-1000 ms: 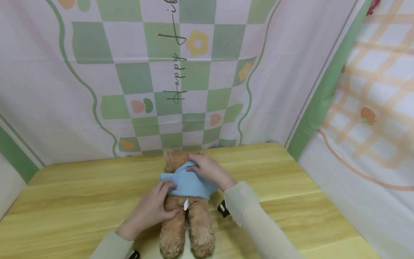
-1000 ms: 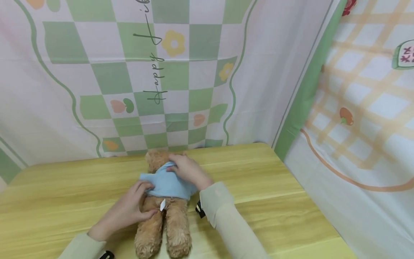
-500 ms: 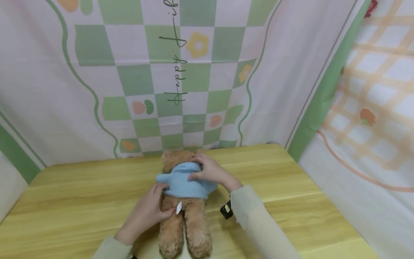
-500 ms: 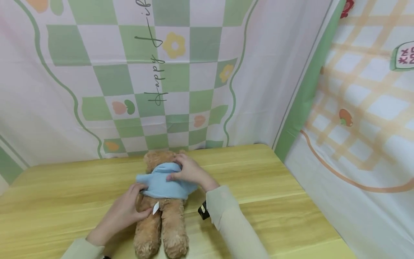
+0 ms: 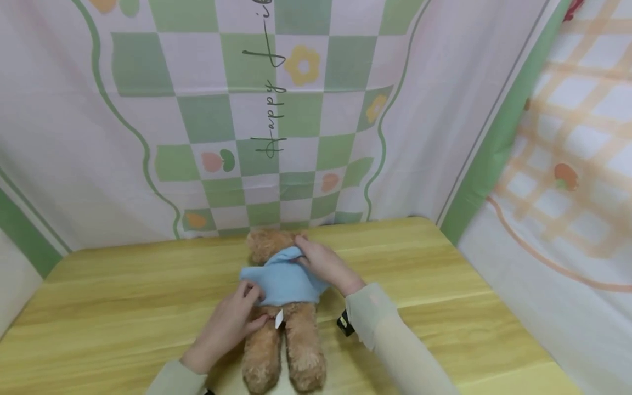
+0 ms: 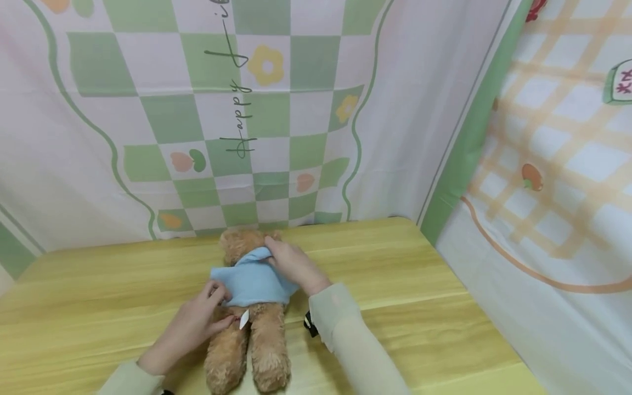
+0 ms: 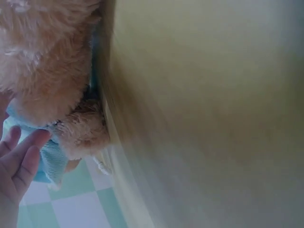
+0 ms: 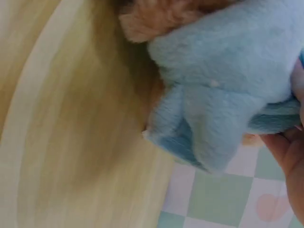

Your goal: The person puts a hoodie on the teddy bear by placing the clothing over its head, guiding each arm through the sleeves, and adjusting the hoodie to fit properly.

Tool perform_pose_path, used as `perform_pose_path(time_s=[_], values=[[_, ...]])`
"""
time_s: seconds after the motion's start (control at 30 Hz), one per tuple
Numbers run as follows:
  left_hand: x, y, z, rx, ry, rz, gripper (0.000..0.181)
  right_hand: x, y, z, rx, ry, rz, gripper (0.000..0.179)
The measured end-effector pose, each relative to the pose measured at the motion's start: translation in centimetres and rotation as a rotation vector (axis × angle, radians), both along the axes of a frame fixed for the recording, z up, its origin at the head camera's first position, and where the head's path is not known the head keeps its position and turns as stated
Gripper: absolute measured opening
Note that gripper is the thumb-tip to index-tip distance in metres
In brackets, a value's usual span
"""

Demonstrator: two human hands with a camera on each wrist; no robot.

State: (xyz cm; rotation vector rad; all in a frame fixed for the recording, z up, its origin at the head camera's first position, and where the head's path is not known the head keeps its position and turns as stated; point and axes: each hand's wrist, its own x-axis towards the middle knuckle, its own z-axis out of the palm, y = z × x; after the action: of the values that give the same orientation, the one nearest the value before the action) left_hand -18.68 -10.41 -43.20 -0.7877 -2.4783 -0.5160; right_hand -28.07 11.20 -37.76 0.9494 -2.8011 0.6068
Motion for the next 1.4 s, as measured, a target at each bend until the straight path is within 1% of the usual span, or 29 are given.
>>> perform_pose_path(time_s=[0.03,0.1,0.17,0.23,0.3,0.33,0.4,0.47,0.57,0.63,0.7,0.83,0.93,1.0,1.1,1.2,1.23,1.27,1.4], values=[[0.0,0.0,0.1,-0.006,0.006,0.003,0.038,0.1,-0.1,0.0,-0.007,0.021,-0.016,0.023],[0.1,-0.1,0.2,-0.02,0.012,0.015,0.038,0.2,-0.2,0.0,-0.049,0.012,-0.045,0.029],[0.2,-0.1,0.4,-0.034,0.001,0.034,0.039,0.3,-0.1,0.1,-0.126,-0.066,-0.06,0.036],[0.3,-0.1,0.6,-0.031,-0.028,0.061,0.042,0.5,0.2,0.4,-0.228,-0.174,-0.049,0.04],[0.3,-0.1,0.8,-0.018,-0.069,0.085,0.047,0.5,0.6,0.7,-0.271,-0.253,-0.022,0.039],[0.3,-0.1,0.9,-0.012,-0.089,0.093,0.051,0.6,0.9,0.9,-0.267,-0.288,0.001,0.039],[0.2,-0.1,1.0,-0.007,-0.112,0.102,0.058,0.7,1.3,1.2,-0.221,-0.328,0.056,0.033],[0.1,-0.2,1.0,-0.019,-0.115,0.098,0.063,0.8,1.6,1.3,-0.143,-0.34,0.107,0.027],[-0.1,-0.3,1.0,-0.045,-0.107,0.076,0.065,0.9,1.6,1.0,-0.084,-0.36,0.152,0.022],[-0.2,-0.4,0.9,-0.056,-0.101,0.061,0.064,0.9,1.5,0.6,-0.076,-0.336,0.162,0.02],[-0.2,-0.5,0.9,-0.061,-0.1,0.047,0.064,0.9,1.4,0.2,-0.077,-0.303,0.145,0.018],[-0.3,-0.5,0.9,-0.07,-0.091,0.031,0.062,1.0,1.2,-0.6,-0.086,-0.199,0.111,0.016],[-0.3,-0.6,0.8,-0.081,-0.079,0.022,0.061,1.1,1.0,-1.0,-0.109,-0.13,0.07,0.013],[-0.3,-0.6,0.7,-0.091,-0.07,0.019,0.061,1.1,0.8,-1.3,-0.144,-0.105,0.029,0.011],[-0.3,-0.5,0.5,-0.081,-0.063,0.018,0.061,1.1,0.7,-1.5,-0.197,-0.129,-0.031,0.011],[-0.1,-0.5,0.4,-0.056,-0.064,0.041,0.061,1.3,0.8,-1.4,-0.226,-0.133,-0.042,0.016],[0.0,-0.4,0.3,-0.046,-0.069,0.053,0.061,1.5,0.8,-1.3,-0.226,-0.119,-0.042,0.017],[0.0,-0.4,0.3,-0.035,-0.079,0.069,0.06,1.8,0.9,-1.1,-0.228,-0.093,-0.036,0.018],[0.2,-0.3,0.4,0.016,-0.152,0.122,0.052,3.4,1.8,-0.8,-0.229,0.088,0.035,0.015]])
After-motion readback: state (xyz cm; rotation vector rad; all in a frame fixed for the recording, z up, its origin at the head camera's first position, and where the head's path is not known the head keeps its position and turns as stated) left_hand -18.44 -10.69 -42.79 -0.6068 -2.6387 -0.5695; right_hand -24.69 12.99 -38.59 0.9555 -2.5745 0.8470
